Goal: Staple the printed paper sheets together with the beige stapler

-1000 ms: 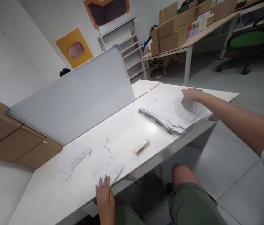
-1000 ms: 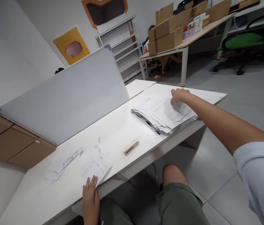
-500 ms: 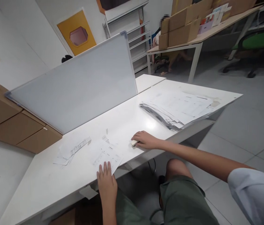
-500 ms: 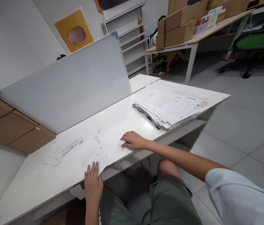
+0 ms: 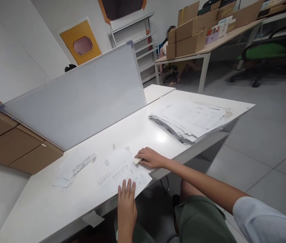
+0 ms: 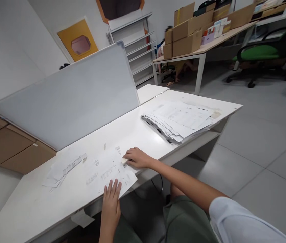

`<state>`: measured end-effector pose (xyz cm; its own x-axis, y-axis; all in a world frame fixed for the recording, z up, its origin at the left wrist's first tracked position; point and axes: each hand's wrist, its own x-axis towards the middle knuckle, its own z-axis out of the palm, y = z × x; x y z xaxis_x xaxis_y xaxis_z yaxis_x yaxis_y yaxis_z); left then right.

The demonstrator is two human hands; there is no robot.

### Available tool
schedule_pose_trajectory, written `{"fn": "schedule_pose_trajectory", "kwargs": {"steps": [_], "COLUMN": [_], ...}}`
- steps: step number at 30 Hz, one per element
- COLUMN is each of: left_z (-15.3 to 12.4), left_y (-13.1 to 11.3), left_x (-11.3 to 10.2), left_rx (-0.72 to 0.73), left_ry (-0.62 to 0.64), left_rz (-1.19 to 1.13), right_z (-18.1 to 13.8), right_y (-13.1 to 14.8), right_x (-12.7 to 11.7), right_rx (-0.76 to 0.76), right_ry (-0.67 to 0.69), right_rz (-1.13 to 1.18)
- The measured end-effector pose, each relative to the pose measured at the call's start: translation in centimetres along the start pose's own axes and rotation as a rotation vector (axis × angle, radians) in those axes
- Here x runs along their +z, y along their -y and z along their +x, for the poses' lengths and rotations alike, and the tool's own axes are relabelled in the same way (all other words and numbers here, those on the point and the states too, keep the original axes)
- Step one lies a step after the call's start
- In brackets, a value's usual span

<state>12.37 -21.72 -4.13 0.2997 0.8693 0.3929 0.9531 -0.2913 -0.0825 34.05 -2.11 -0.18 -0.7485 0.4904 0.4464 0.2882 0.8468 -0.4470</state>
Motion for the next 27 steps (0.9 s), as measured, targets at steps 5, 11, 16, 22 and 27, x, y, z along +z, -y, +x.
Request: {"fn": "schedule_pose_trajectory", "kwargs": {"steps": [5,11,16,22,27], "left_z": [0.5,0.0,-1.1,-1.2,-0.5], "left_y": [-0.2,0.5,0.5,0.4,1.2], "left_x": [-0.8,0.7,1.8,1.3,1.7], "left_rx": [0.061,0.203,0.174,0.154,0.157], "left_ry": [0.014,-0.069,-0.083,-0.068,-0.06], "left_rz": [0.018,-0.051,-0.021,-0.044,-0.022], "right_z": [0.1,0.7,1.1,1.7,3.7], "right_y": [0.5,0.8,1.1,1.5,2.1], "right_x": [0.0,0.6,0.4,-0.2,-1.0], "right_rx": [-0.054,0.071,0.172,0.258,0.377], "right_ry": [-0.042,-0.039,-0.048,-0.007,0.074], "right_rz": [-0.017,-0.111,-0.127,-0.075,-0.109]}}
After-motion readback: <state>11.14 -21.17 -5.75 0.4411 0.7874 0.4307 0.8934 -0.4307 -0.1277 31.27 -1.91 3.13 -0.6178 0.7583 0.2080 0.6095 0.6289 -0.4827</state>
